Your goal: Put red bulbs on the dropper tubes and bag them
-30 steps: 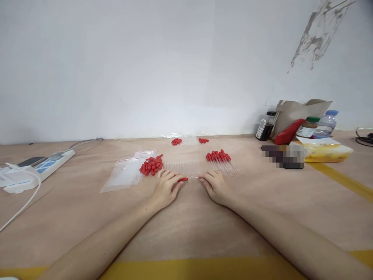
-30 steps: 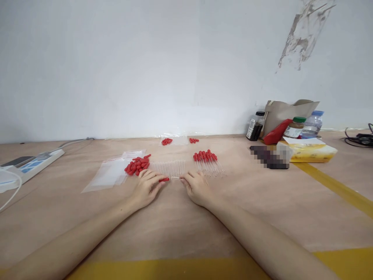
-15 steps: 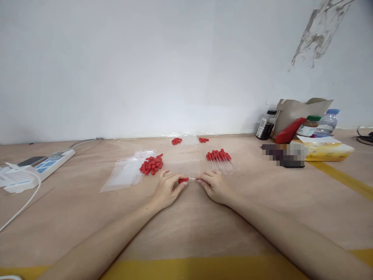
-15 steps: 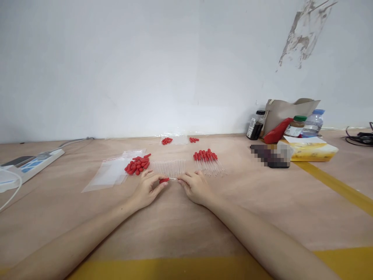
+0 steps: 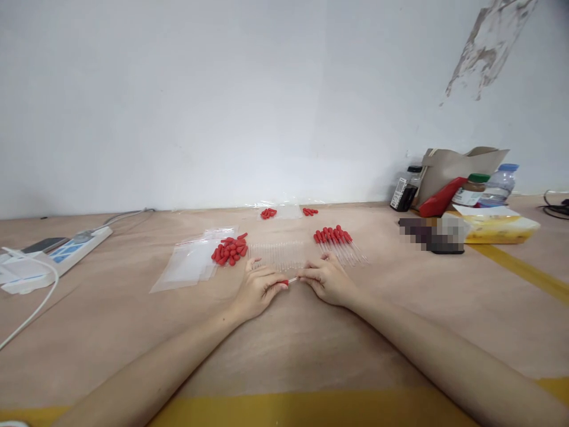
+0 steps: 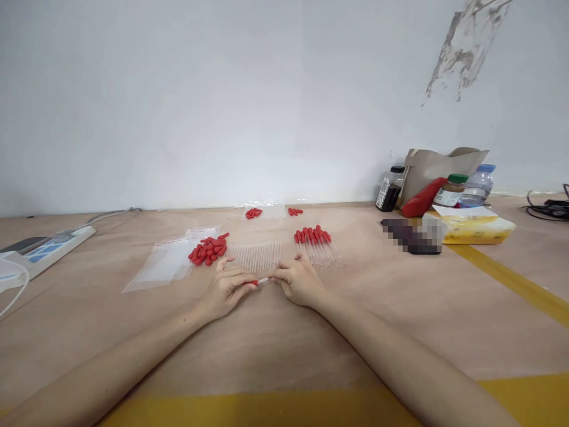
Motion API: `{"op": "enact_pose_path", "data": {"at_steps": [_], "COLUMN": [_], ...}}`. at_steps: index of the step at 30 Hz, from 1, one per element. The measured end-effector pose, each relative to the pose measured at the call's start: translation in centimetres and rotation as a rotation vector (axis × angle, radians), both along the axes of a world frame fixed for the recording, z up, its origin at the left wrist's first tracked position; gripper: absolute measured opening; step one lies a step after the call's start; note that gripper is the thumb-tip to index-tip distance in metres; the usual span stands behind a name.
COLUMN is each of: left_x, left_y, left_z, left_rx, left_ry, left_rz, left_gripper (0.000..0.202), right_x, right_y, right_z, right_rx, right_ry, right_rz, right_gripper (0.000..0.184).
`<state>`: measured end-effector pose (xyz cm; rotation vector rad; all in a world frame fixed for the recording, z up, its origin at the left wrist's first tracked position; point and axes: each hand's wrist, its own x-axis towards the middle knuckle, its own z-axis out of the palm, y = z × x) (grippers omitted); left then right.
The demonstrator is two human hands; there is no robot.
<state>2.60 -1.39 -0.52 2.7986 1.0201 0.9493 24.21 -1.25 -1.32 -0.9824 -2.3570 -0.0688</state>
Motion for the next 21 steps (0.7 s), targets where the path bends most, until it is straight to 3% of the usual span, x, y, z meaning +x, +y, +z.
{"op": "enact_pose_path", "data": {"at_steps": [4,8,21], "left_x": [-0.1,-0.1,0.1], "left_y": [0.2,0.3,0.4], "left_z": [-0.1,0.1,0.0], "left_rx": [0.042,0.058,0.023], "left_ry": [-0.002,0.03,0.077], "left_rz": [0.027,0.024,0.006], "left_gripper": [0.016,0.016,0.015], "right_x": [-0.5,-0.8,-1.6], "right_y": [-0.6,-1.1,-1.1], "right_z": [0.1,0.2,-0.4], "right_rx": [0.079,0.136,0.072], "right_ry": [-0.06,-0.069,-0.026], "right_rz": [-0.083,-0.075,-0.06], "right_gripper": [0.021,0.022,0.022]}}
